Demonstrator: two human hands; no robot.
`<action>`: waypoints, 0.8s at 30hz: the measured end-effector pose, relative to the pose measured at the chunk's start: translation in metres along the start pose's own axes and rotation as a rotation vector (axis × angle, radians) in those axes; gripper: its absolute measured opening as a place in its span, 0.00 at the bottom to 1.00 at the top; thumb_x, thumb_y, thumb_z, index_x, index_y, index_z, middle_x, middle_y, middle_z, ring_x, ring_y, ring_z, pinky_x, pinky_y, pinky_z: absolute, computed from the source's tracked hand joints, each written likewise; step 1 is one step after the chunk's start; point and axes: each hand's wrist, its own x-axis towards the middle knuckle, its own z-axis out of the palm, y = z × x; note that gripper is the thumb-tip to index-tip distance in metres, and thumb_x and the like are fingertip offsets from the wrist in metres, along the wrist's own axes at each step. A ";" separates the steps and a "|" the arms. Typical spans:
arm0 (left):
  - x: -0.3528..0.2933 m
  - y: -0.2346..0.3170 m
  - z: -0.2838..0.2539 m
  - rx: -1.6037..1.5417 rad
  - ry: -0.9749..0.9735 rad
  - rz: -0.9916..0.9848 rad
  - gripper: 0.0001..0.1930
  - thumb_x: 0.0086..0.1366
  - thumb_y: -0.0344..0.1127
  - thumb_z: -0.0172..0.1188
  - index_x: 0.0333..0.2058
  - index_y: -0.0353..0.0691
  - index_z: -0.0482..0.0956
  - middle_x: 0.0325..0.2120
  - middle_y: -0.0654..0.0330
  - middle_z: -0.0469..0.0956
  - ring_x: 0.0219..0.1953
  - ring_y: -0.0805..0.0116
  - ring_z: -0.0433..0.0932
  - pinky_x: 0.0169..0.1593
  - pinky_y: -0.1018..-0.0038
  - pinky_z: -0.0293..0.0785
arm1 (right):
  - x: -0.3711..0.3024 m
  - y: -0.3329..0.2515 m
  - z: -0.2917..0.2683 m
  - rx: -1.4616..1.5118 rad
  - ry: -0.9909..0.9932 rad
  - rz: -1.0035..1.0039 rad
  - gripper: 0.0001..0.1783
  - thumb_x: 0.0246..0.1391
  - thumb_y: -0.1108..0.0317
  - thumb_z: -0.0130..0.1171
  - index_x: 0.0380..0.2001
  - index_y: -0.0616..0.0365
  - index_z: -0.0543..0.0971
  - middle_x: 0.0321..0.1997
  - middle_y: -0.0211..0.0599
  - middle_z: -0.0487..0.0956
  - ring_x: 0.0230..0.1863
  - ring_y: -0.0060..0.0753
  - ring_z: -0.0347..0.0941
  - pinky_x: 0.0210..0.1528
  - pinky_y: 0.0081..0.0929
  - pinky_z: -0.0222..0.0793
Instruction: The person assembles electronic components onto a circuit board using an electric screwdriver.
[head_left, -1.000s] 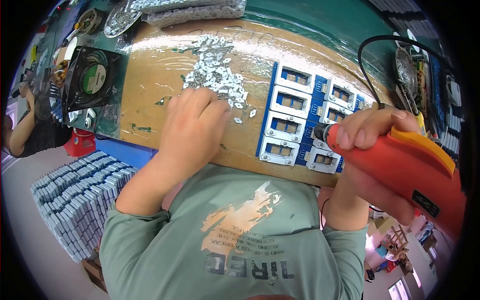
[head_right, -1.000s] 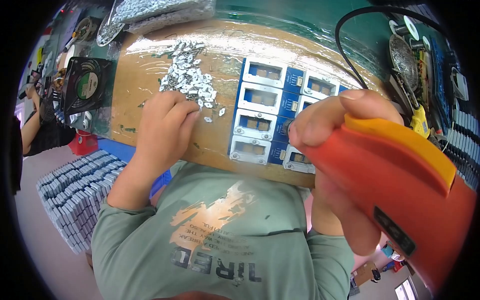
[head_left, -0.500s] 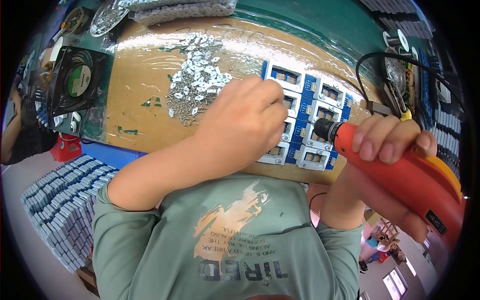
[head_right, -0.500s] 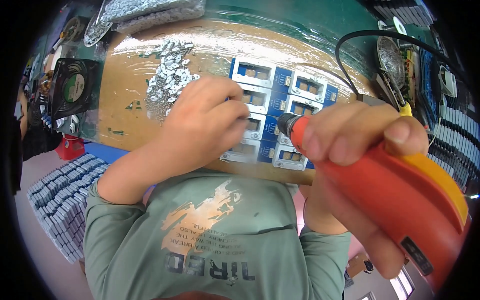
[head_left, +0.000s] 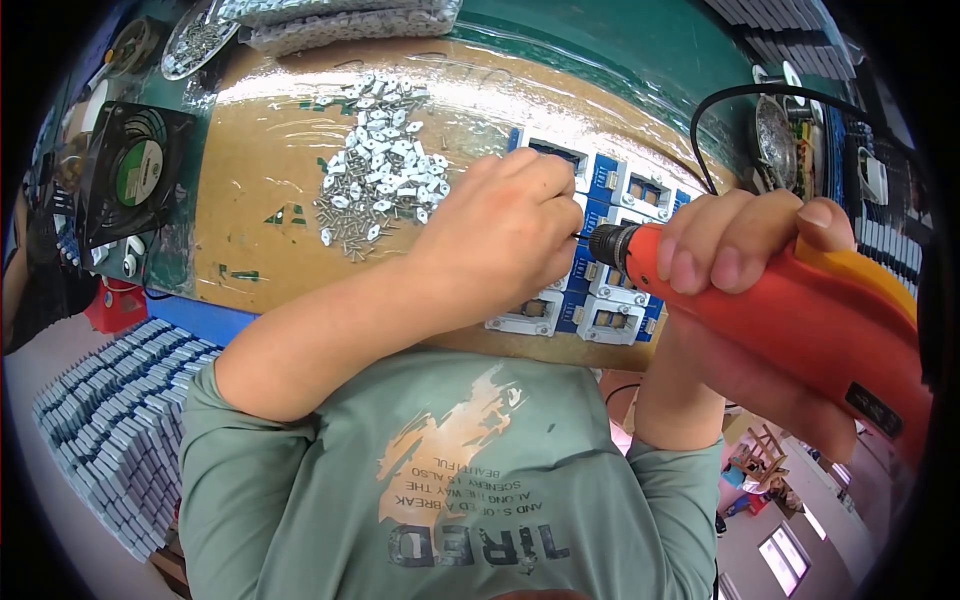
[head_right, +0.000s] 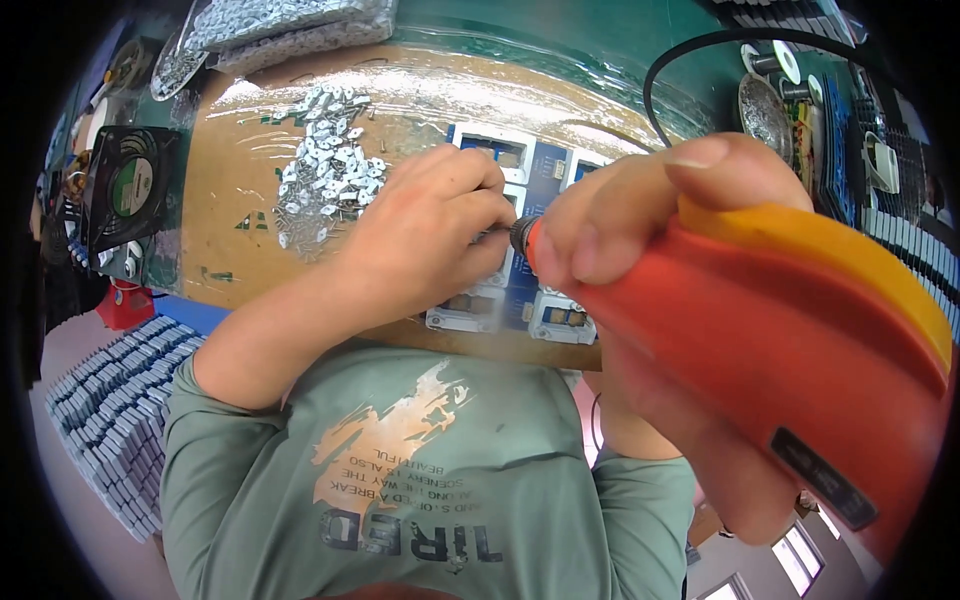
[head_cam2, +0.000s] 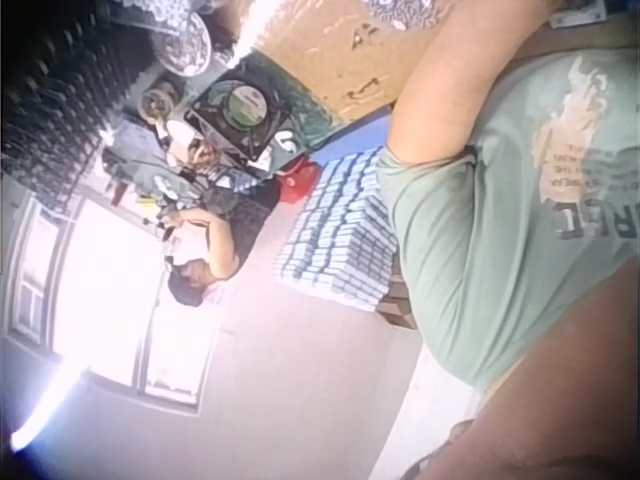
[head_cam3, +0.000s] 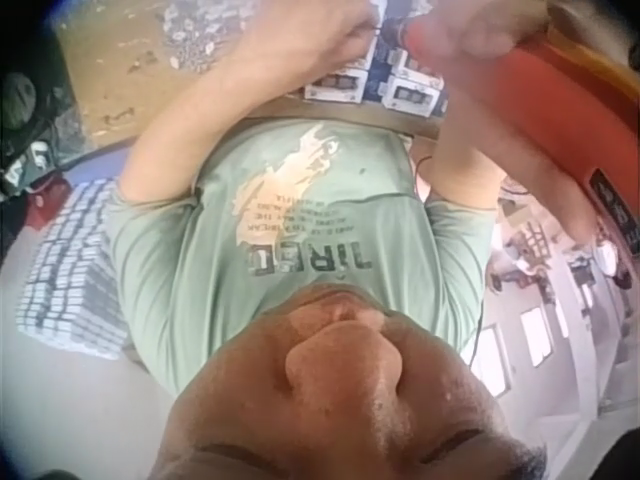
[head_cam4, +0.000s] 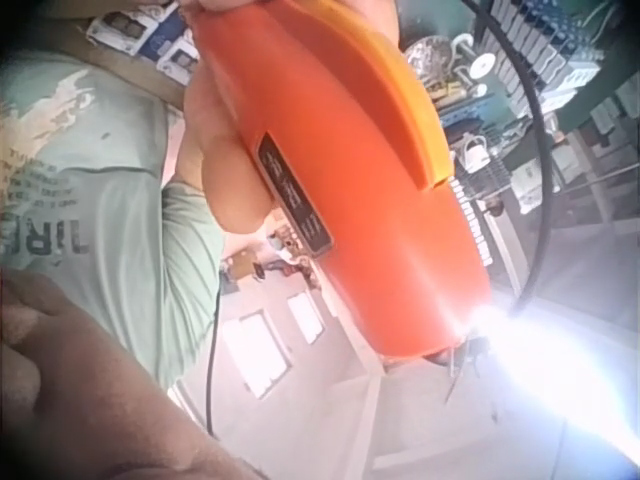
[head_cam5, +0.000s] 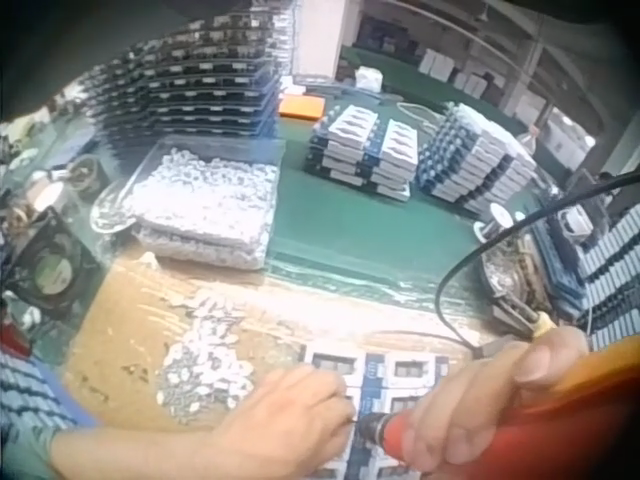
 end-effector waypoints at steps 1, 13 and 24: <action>0.000 0.001 -0.001 0.004 -0.011 -0.009 0.06 0.53 0.30 0.68 0.31 0.40 0.82 0.35 0.61 0.76 0.43 0.57 0.76 0.49 0.61 0.72 | 0.003 0.003 -0.007 0.016 -0.053 -0.001 0.68 0.38 0.16 0.66 0.69 0.60 0.63 0.43 0.37 0.74 0.39 0.35 0.74 0.41 0.33 0.72; -0.002 -0.002 0.003 -0.028 -0.024 -0.037 0.06 0.54 0.33 0.68 0.32 0.40 0.84 0.35 0.59 0.76 0.44 0.56 0.75 0.51 0.61 0.71 | 0.023 0.019 0.002 0.064 -0.262 -0.071 0.69 0.33 0.13 0.65 0.63 0.63 0.66 0.41 0.42 0.75 0.36 0.38 0.74 0.39 0.33 0.75; -0.004 -0.001 0.002 0.001 -0.018 -0.041 0.07 0.55 0.35 0.67 0.32 0.40 0.84 0.35 0.58 0.75 0.45 0.55 0.75 0.54 0.60 0.70 | 0.003 0.026 0.015 0.043 -0.072 -0.066 0.70 0.34 0.12 0.61 0.65 0.64 0.67 0.39 0.41 0.76 0.34 0.38 0.74 0.37 0.33 0.74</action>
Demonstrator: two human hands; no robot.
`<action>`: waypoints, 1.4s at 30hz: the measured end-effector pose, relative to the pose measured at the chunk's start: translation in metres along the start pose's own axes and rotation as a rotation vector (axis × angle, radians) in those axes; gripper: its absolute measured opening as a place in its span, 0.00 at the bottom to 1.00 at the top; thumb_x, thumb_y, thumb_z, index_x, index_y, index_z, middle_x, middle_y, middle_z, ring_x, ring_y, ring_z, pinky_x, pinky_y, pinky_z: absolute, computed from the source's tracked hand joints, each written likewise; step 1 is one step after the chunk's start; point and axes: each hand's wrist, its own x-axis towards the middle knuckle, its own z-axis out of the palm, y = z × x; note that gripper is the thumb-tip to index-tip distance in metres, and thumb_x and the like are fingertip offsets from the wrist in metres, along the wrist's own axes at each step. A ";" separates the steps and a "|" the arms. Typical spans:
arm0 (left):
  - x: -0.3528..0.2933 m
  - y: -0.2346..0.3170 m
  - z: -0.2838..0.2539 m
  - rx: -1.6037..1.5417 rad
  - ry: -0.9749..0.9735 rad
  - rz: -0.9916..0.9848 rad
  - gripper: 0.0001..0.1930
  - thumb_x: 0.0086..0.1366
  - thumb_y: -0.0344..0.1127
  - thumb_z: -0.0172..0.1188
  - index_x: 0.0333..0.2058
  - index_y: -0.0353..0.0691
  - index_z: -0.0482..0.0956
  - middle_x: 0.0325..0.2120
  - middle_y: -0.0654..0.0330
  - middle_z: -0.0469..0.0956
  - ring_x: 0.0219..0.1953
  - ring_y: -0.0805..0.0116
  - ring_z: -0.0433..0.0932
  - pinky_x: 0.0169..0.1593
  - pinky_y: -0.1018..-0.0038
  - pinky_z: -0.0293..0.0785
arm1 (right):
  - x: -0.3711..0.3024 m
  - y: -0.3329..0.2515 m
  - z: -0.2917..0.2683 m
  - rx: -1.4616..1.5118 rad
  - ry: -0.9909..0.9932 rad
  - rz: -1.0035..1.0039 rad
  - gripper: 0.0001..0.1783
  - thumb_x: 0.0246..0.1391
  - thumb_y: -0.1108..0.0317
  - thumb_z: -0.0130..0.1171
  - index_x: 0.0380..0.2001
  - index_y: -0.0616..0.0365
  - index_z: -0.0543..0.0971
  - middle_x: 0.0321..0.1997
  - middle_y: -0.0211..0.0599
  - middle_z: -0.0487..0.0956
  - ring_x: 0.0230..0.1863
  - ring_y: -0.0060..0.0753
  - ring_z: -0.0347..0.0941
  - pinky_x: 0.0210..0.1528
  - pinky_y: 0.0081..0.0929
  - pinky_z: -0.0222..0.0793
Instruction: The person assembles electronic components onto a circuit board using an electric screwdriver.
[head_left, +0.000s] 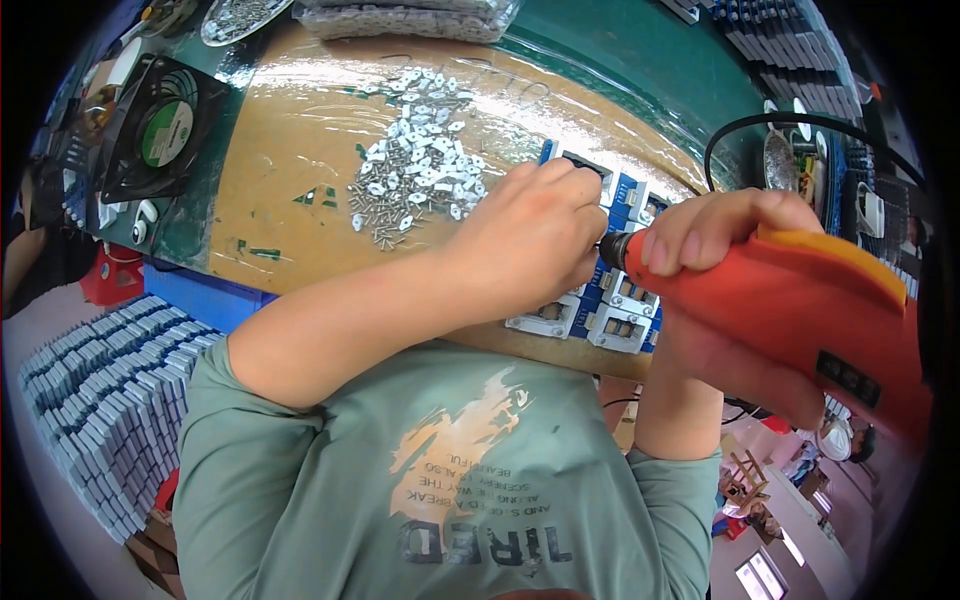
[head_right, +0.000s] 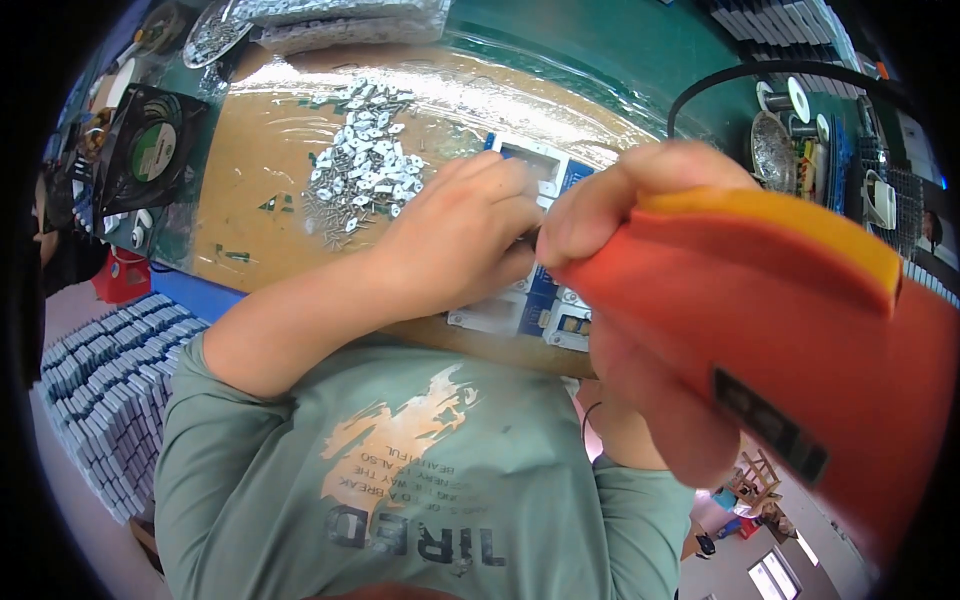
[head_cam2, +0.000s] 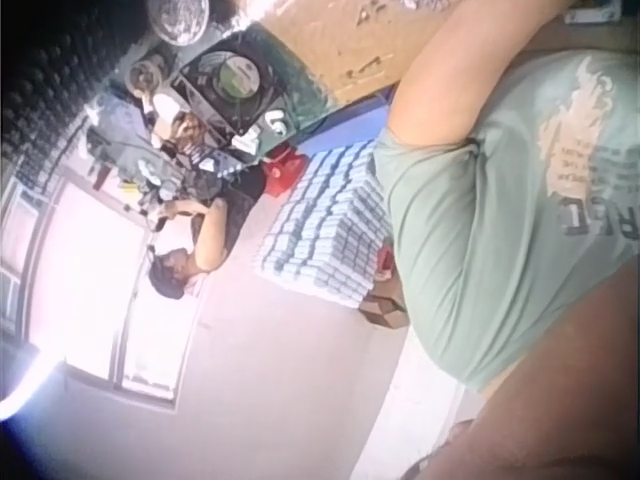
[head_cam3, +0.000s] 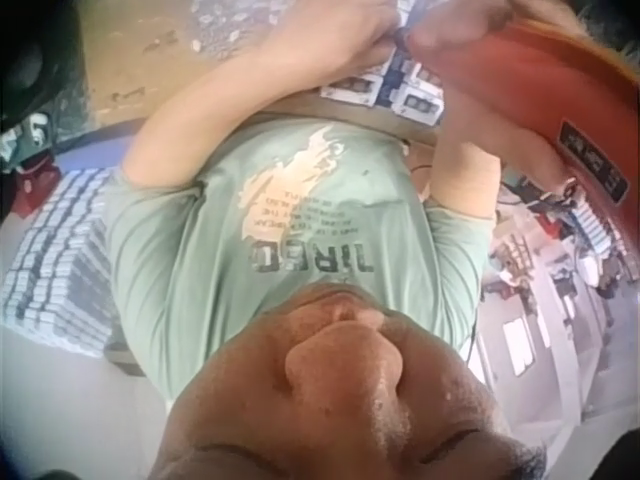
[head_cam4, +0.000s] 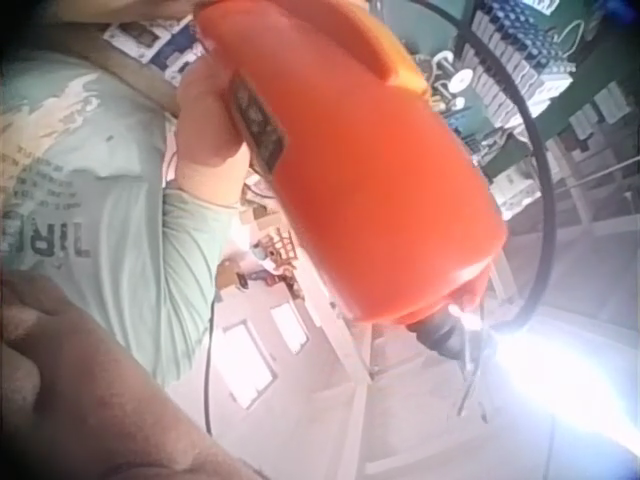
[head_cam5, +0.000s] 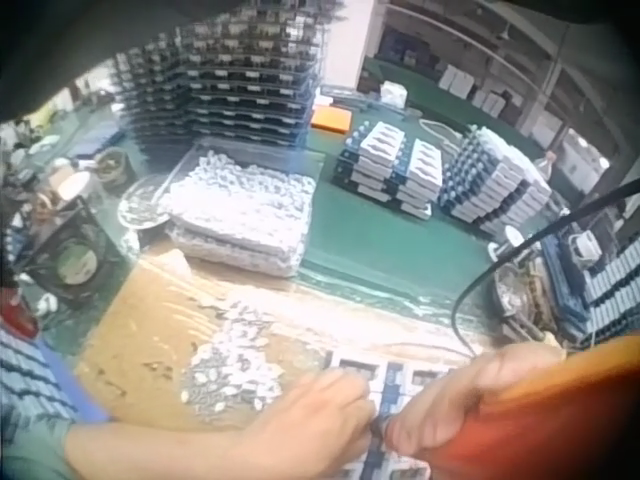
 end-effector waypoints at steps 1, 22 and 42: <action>0.001 0.000 -0.001 -0.005 0.006 0.015 0.07 0.55 0.34 0.67 0.32 0.39 0.83 0.35 0.57 0.76 0.46 0.54 0.75 0.53 0.59 0.71 | -0.003 -0.001 0.004 -0.020 0.150 0.052 0.71 0.35 0.11 0.60 0.65 0.64 0.67 0.39 0.40 0.76 0.34 0.37 0.74 0.37 0.33 0.74; -0.060 -0.018 -0.073 0.305 0.063 -0.108 0.06 0.56 0.30 0.70 0.34 0.40 0.84 0.34 0.59 0.78 0.40 0.56 0.78 0.45 0.62 0.74 | -0.033 0.005 -0.015 -0.095 0.166 -0.156 0.68 0.41 0.10 0.54 0.64 0.66 0.69 0.36 0.38 0.76 0.32 0.33 0.75 0.36 0.30 0.72; -0.050 -0.009 -0.059 0.378 0.019 -0.047 0.07 0.57 0.28 0.68 0.35 0.42 0.82 0.35 0.61 0.78 0.40 0.57 0.77 0.46 0.63 0.72 | -0.037 0.005 -0.020 -0.030 0.180 -0.106 0.68 0.42 0.13 0.58 0.66 0.66 0.66 0.39 0.38 0.75 0.34 0.32 0.74 0.37 0.29 0.74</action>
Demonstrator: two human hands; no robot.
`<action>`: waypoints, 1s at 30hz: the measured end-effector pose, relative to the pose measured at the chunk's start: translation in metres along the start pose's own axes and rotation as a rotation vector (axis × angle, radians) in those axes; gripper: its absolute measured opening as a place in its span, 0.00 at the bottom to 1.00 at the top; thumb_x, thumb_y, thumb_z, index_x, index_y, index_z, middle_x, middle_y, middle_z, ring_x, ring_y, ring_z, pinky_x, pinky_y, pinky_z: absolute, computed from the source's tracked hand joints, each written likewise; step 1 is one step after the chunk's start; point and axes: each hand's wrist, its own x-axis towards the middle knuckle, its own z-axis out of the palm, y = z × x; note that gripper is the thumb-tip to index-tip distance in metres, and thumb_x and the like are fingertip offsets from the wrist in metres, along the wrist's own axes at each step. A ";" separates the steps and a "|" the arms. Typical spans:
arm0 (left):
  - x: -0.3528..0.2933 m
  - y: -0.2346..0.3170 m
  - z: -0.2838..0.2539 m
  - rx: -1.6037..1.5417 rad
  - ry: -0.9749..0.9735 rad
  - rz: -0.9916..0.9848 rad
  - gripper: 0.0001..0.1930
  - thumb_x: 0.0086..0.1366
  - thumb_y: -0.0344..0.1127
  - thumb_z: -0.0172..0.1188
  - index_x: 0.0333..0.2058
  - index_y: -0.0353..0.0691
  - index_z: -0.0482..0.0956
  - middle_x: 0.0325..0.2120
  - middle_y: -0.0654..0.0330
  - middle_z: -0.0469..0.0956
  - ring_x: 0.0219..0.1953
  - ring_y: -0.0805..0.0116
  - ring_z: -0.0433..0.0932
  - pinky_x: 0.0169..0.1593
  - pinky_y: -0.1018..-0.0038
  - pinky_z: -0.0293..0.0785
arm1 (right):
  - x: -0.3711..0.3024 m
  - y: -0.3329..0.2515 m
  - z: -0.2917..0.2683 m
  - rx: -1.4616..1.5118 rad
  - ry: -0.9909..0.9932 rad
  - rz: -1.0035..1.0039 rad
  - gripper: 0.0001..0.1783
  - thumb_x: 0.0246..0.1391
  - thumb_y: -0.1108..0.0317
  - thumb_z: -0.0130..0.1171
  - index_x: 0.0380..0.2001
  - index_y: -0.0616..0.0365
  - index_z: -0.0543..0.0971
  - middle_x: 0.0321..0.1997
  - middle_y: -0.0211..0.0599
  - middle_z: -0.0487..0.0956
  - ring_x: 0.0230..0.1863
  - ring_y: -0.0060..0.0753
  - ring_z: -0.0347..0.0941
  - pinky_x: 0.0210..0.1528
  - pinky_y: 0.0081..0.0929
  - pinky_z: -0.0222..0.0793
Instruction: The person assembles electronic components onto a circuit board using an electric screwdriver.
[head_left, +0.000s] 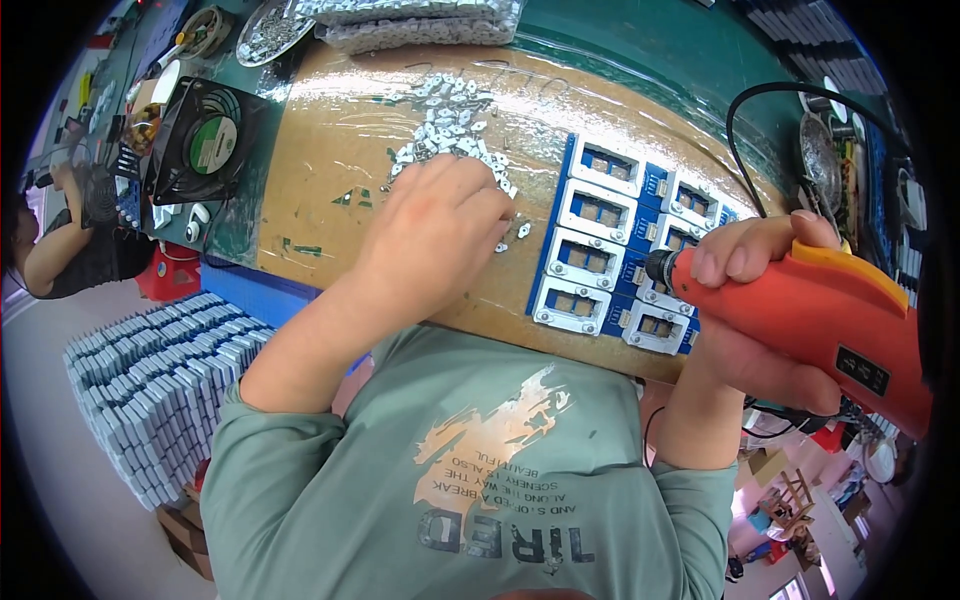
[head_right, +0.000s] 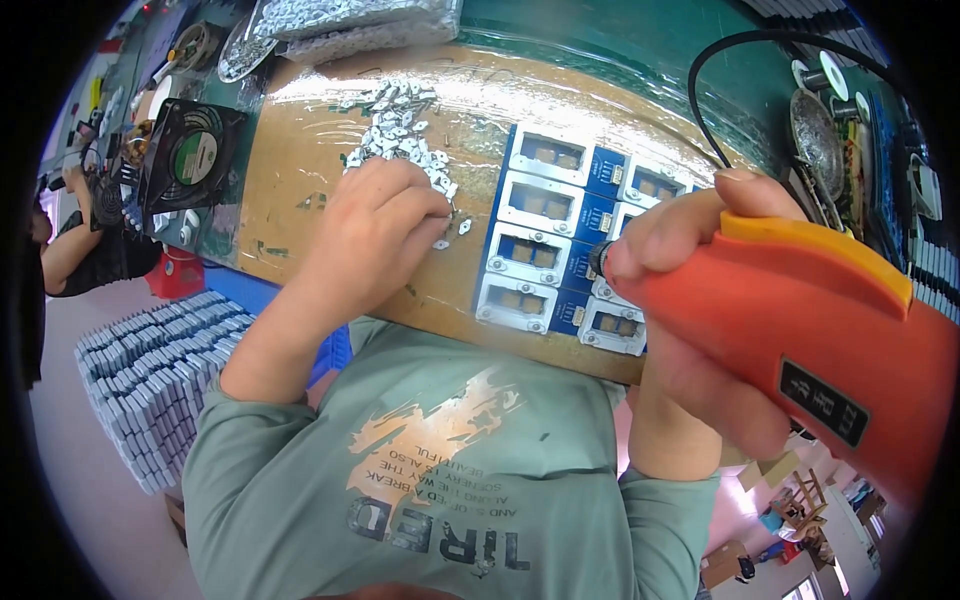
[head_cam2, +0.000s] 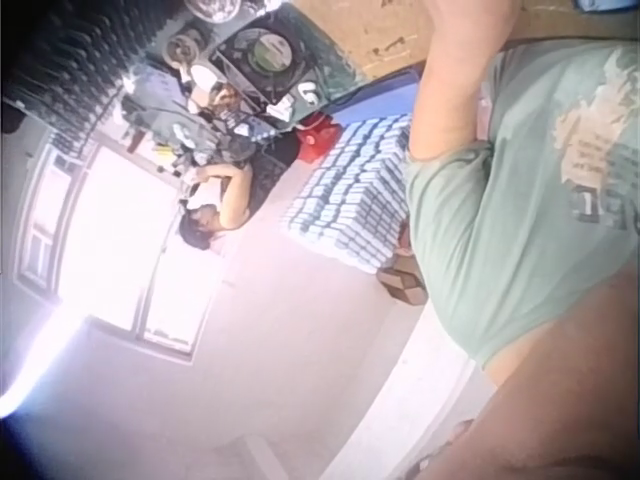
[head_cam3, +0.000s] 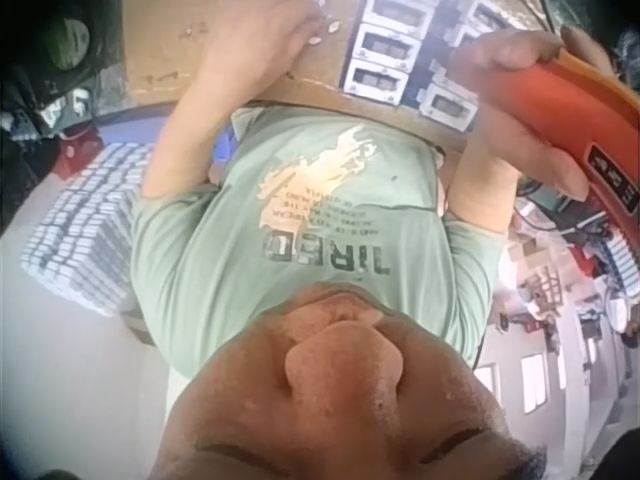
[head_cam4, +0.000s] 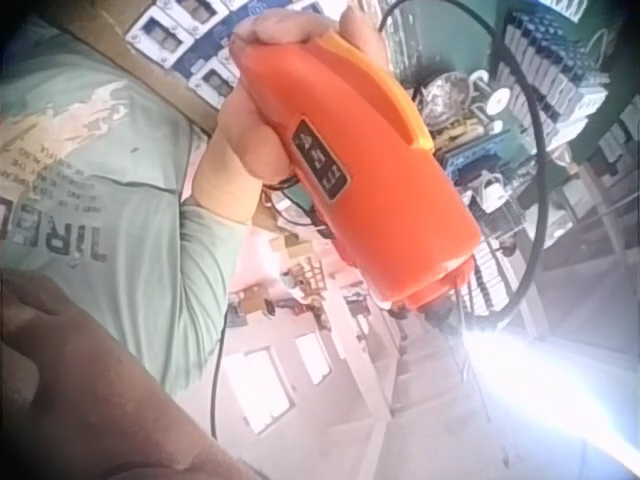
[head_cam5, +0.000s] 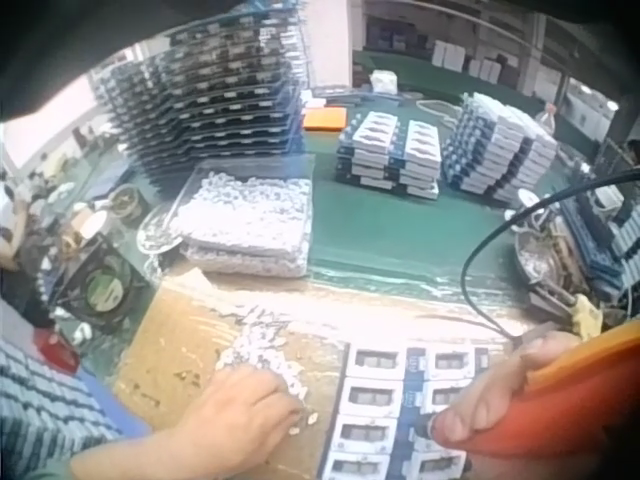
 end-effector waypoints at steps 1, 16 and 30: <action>0.000 0.000 0.001 0.001 -0.003 0.000 0.07 0.57 0.28 0.68 0.35 0.42 0.82 0.35 0.61 0.78 0.40 0.57 0.77 0.46 0.63 0.72 | 0.000 -0.001 0.001 -0.019 0.008 0.010 0.68 0.42 0.13 0.58 0.66 0.67 0.67 0.38 0.38 0.75 0.33 0.32 0.74 0.37 0.28 0.74; -0.007 -0.024 -0.024 0.025 0.133 0.028 0.08 0.58 0.29 0.69 0.37 0.41 0.83 0.35 0.59 0.78 0.40 0.54 0.78 0.44 0.61 0.73 | -0.010 -0.009 -0.004 -0.177 0.170 0.058 0.68 0.42 0.11 0.55 0.66 0.65 0.67 0.38 0.37 0.76 0.34 0.32 0.75 0.37 0.30 0.72; -0.026 -0.028 -0.011 0.040 0.101 -0.064 0.06 0.60 0.32 0.69 0.35 0.43 0.82 0.31 0.59 0.80 0.36 0.55 0.79 0.41 0.62 0.74 | -0.004 -0.003 -0.005 -0.044 0.046 0.021 0.67 0.43 0.13 0.57 0.67 0.65 0.67 0.40 0.38 0.75 0.34 0.33 0.73 0.38 0.32 0.70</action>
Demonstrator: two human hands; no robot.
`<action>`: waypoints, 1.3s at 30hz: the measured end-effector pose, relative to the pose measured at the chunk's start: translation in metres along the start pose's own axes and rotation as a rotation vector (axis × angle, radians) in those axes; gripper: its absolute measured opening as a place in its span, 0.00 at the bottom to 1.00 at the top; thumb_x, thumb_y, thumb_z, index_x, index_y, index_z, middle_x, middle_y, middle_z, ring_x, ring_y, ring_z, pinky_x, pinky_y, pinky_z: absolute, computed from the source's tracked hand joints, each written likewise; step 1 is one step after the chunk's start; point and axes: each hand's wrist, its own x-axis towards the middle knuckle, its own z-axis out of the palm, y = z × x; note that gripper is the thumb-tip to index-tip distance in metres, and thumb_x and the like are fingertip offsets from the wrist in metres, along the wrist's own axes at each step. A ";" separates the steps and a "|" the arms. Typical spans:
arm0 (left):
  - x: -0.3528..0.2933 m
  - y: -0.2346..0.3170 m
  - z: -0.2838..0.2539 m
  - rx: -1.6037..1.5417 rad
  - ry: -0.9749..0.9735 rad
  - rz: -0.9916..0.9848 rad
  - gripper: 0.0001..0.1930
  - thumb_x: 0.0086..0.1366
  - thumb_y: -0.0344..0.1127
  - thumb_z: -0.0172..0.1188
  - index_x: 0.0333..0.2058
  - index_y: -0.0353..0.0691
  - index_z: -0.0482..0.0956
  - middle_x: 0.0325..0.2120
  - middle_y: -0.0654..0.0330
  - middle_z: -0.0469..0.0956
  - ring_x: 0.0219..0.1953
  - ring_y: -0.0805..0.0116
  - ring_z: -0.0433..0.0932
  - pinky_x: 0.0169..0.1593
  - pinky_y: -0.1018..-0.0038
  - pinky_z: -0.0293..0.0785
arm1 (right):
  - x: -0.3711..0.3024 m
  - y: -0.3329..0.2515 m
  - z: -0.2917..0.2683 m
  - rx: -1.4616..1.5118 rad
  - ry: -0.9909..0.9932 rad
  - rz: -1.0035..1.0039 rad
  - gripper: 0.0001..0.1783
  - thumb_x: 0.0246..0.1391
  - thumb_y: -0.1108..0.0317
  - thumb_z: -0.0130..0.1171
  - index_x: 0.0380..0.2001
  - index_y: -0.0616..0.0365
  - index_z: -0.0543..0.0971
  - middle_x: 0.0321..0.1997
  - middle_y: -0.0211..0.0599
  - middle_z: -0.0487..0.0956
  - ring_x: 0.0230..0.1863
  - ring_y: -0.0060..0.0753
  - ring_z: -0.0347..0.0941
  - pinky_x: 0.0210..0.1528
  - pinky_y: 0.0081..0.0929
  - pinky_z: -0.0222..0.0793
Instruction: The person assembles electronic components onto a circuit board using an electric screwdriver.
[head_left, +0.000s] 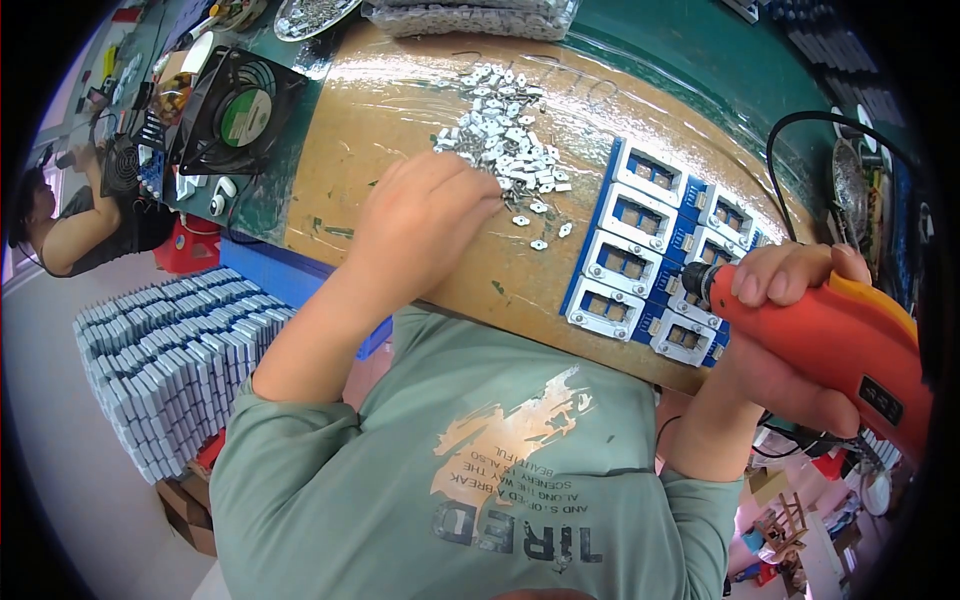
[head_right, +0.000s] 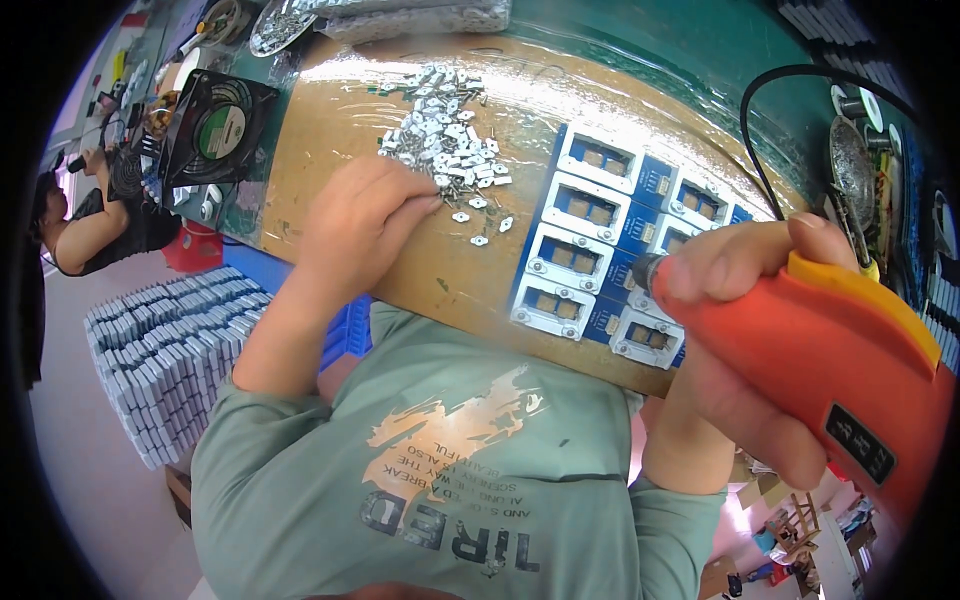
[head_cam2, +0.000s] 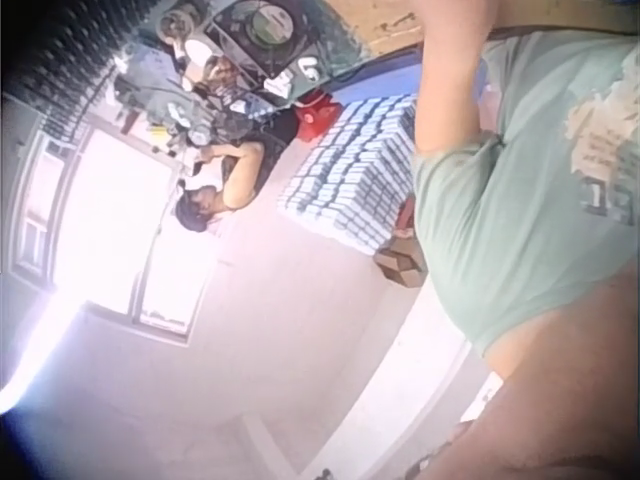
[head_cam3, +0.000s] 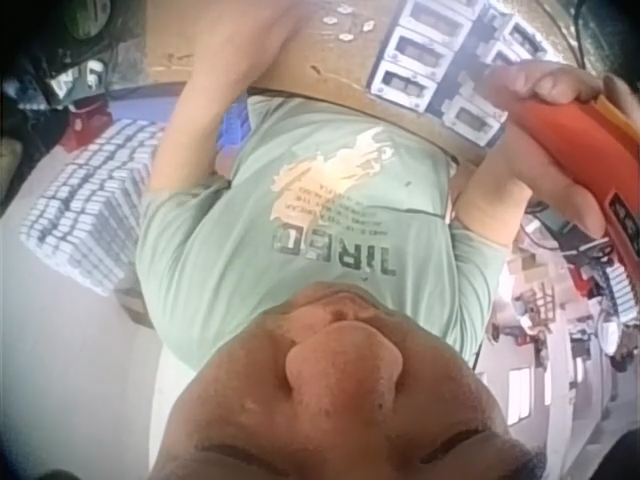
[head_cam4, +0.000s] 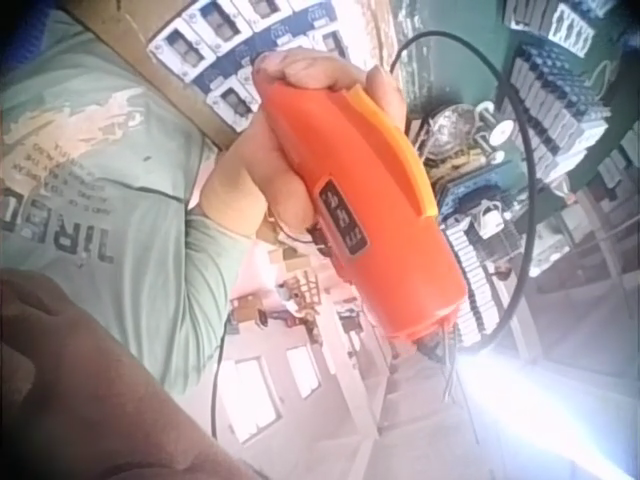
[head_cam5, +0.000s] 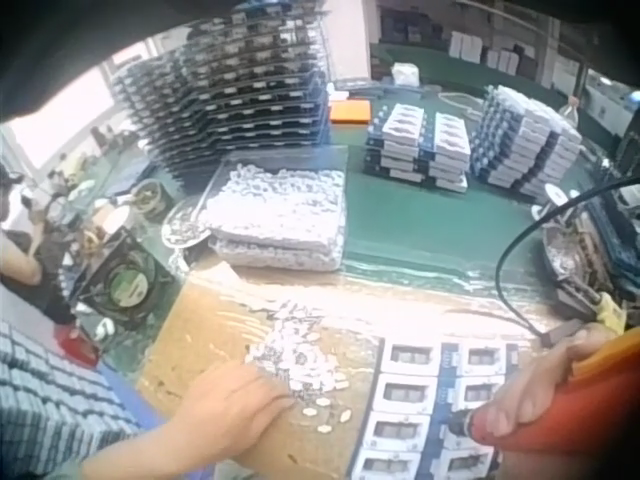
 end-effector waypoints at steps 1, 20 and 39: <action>0.005 -0.001 0.003 -0.003 0.002 0.003 0.06 0.60 0.32 0.69 0.35 0.43 0.82 0.31 0.59 0.80 0.36 0.55 0.79 0.41 0.62 0.74 | 0.001 0.001 0.000 0.007 -0.027 -0.026 0.67 0.43 0.13 0.57 0.67 0.65 0.67 0.39 0.38 0.76 0.34 0.33 0.73 0.38 0.32 0.69; -0.013 -0.002 -0.018 -0.079 -0.174 0.020 0.07 0.58 0.30 0.69 0.36 0.43 0.84 0.35 0.59 0.78 0.41 0.55 0.78 0.46 0.61 0.73 | 0.002 -0.004 -0.009 -0.010 -0.023 0.024 0.69 0.40 0.11 0.57 0.67 0.64 0.67 0.39 0.37 0.76 0.34 0.32 0.73 0.39 0.31 0.69; -0.003 0.031 -0.005 -0.406 -0.124 -0.039 0.10 0.64 0.24 0.64 0.44 0.39 0.83 0.38 0.54 0.83 0.41 0.52 0.82 0.44 0.62 0.79 | 0.012 0.005 -0.005 0.012 -0.161 -0.096 0.70 0.39 0.11 0.58 0.66 0.64 0.68 0.39 0.37 0.76 0.34 0.31 0.74 0.38 0.29 0.71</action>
